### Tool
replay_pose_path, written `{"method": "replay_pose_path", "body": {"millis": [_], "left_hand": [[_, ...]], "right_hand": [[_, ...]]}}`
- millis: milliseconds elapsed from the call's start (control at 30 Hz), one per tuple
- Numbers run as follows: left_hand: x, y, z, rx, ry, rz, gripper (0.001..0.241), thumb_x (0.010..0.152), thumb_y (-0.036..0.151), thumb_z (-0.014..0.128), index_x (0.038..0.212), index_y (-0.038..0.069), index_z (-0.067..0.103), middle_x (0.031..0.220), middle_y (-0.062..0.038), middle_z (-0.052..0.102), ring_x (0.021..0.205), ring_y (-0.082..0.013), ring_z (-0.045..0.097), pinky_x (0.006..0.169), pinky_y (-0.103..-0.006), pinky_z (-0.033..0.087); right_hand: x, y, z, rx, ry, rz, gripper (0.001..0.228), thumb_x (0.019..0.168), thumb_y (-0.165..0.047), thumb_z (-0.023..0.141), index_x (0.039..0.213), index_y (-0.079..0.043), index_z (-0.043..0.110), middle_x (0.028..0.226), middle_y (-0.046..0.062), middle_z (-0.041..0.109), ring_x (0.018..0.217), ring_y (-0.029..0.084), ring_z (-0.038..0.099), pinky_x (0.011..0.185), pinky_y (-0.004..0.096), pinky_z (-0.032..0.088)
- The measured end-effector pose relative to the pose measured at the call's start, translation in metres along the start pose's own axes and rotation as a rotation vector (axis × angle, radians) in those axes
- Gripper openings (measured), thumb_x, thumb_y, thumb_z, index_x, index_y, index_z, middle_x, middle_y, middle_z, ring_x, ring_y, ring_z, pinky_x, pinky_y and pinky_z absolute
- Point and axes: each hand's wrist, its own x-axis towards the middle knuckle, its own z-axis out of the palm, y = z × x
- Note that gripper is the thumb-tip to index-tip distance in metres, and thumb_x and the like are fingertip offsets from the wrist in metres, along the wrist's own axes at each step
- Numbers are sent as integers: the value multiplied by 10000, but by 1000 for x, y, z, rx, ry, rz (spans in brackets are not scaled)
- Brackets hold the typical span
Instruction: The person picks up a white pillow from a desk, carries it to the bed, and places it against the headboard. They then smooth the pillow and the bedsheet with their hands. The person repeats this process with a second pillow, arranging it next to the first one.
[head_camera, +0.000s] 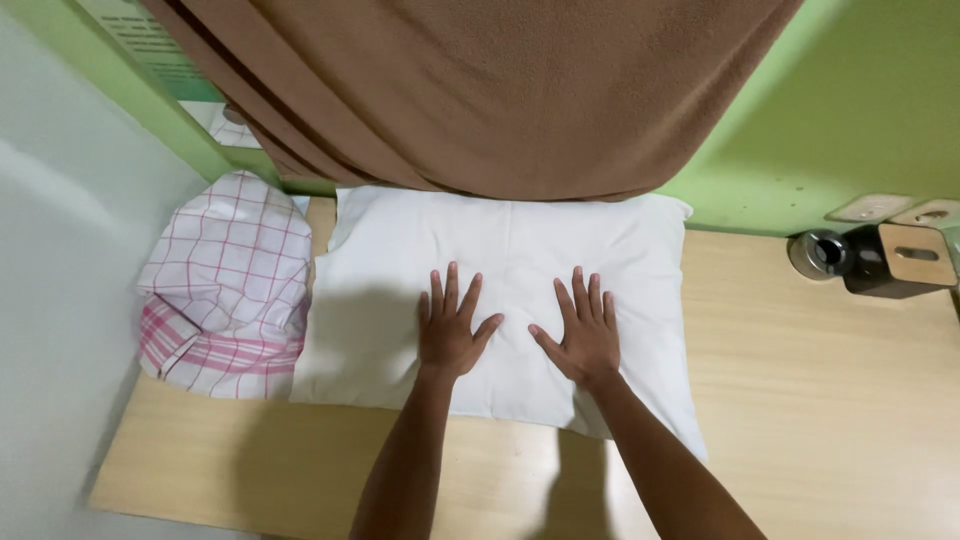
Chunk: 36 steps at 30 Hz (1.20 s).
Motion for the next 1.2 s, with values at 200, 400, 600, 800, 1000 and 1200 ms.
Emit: {"method": "replay_pose_path", "body": {"millis": [200,400,600,800,1000,1200], "left_hand": [[-1,-9,24,68,8,-5,775,973,669,474,1623,290,287,1719,-136,84,1565,-405,99,1194,-610,182],[-4,-12,31,31,99,14,720,1006,615,470,1629,306,283,1735,-101,91,1586,-376,127,1216,-591,193],[-4,-14,39,59,71,-6,703,1000,567,472,1622,300,280,1727,-102,84,1576,-366,114,1213,-587,155],[-3,-14,40,12,53,-24,698,996,547,480,1622,308,285,1730,-92,75,1582,-359,107,1215,-576,144],[2,-14,40,10,57,-5,693,989,526,505,1611,273,332,1722,-117,122,1567,-387,131,1201,-593,166],[-9,-2,25,-15,151,21,599,1013,511,513,1547,242,474,1708,-135,223,1570,-387,206,1214,-580,223]], "right_hand": [[5,2,19,-46,51,-5,928,914,-724,484,1616,-159,261,1720,145,71,1581,363,28,1242,553,40],[10,5,27,-52,55,-24,918,924,-703,474,1610,-131,260,1715,169,59,1571,396,25,1226,586,42],[11,5,31,-62,43,-15,911,919,-695,484,1603,-136,260,1712,166,56,1568,396,30,1222,583,50],[10,6,35,-61,101,-25,859,941,-674,468,1608,-160,299,1717,151,101,1573,380,88,1230,576,69],[11,3,35,-48,190,-49,720,967,-606,528,1533,-163,481,1686,159,269,1547,387,259,1211,571,188],[-1,-9,22,22,222,-25,561,996,-473,562,1432,-124,611,1565,154,488,1477,340,394,1203,519,239]]}}
